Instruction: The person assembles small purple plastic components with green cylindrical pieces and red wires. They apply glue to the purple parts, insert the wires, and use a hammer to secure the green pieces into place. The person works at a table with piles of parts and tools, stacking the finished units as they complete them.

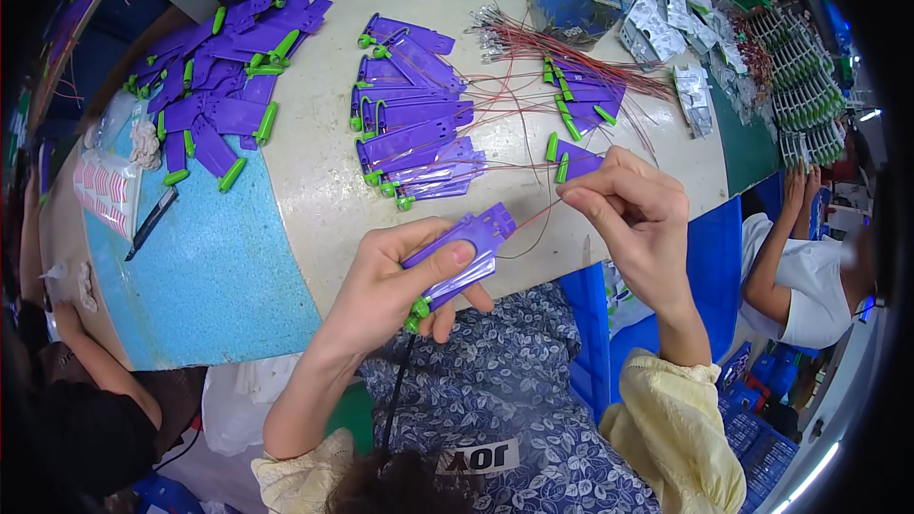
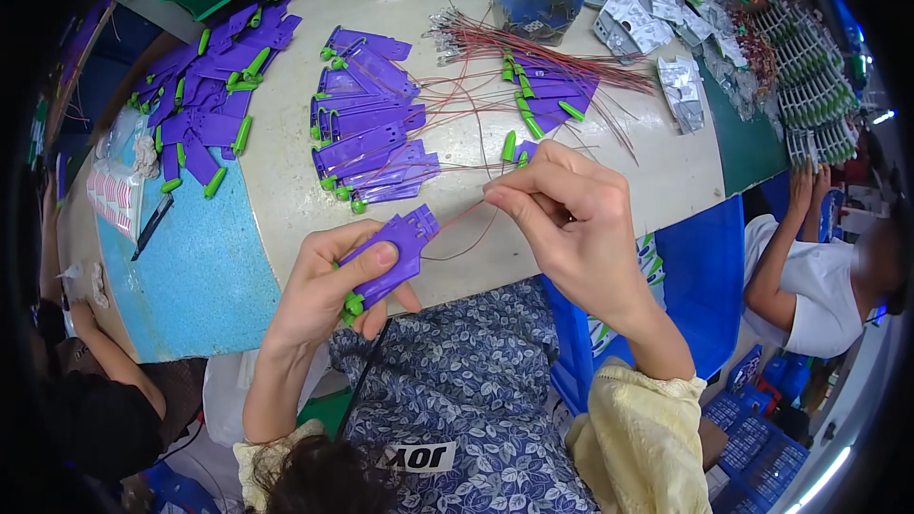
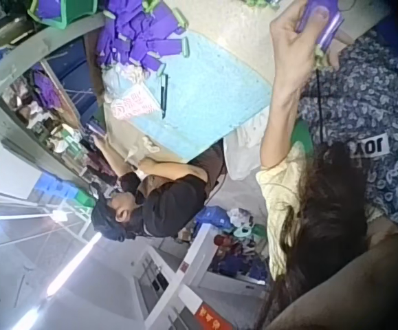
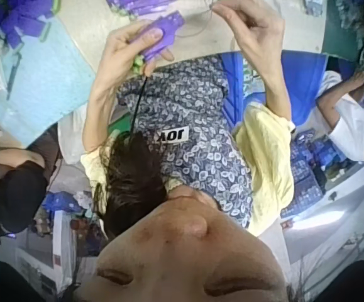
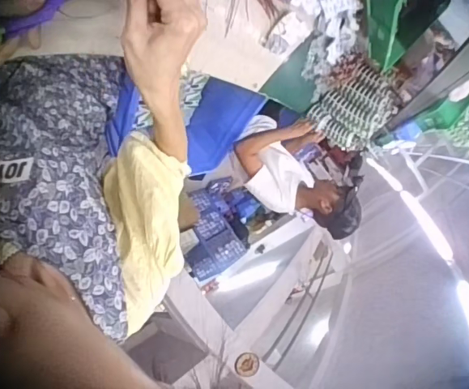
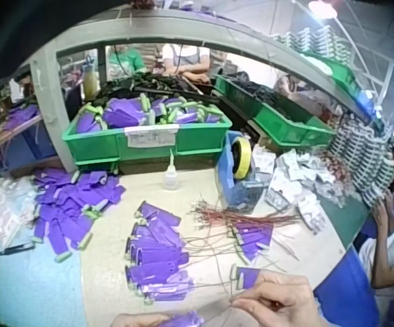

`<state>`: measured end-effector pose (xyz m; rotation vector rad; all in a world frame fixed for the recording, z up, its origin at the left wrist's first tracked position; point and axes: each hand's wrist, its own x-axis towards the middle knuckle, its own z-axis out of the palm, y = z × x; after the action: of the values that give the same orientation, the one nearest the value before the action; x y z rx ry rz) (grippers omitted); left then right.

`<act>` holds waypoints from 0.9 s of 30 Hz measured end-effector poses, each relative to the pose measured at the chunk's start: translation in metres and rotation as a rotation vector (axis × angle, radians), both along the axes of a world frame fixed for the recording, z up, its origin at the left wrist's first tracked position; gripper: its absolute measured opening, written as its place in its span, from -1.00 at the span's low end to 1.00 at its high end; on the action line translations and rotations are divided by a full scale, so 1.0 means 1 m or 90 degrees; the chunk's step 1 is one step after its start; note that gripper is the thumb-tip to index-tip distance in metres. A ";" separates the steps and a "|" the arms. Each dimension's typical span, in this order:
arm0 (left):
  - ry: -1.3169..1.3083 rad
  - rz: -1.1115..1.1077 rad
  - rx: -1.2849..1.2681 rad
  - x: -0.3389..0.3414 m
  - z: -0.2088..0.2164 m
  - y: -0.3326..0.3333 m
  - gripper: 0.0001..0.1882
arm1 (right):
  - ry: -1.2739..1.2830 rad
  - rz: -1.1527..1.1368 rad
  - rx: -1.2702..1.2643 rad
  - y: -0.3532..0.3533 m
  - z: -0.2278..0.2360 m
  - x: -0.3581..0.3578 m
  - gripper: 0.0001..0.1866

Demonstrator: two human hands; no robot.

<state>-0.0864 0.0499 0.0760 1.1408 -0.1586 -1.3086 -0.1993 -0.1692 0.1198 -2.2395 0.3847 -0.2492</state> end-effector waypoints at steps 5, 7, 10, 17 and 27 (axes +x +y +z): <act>0.004 0.035 0.060 -0.004 0.001 0.002 -0.68 | -0.111 0.209 -0.018 0.025 -0.013 -0.005 -0.94; -0.085 0.068 0.115 -0.014 -0.002 0.006 -0.67 | -0.045 0.295 0.117 0.031 -0.019 0.001 -0.82; -0.581 0.170 0.159 -0.014 -0.025 0.020 -0.79 | -0.110 0.073 -0.128 0.011 -0.048 0.013 -0.71; -0.799 0.044 0.253 -0.030 -0.009 0.022 -0.87 | 0.022 -0.104 -0.350 -0.021 -0.060 -0.031 -0.71; -0.902 -0.094 0.185 -0.036 0.003 0.048 -0.79 | -0.066 -0.254 -0.009 -0.067 -0.036 -0.052 -0.88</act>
<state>-0.1228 0.0984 0.0793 2.1630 -1.1160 -0.4120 -0.2516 -0.2366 0.0838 -2.1370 0.7734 -0.5757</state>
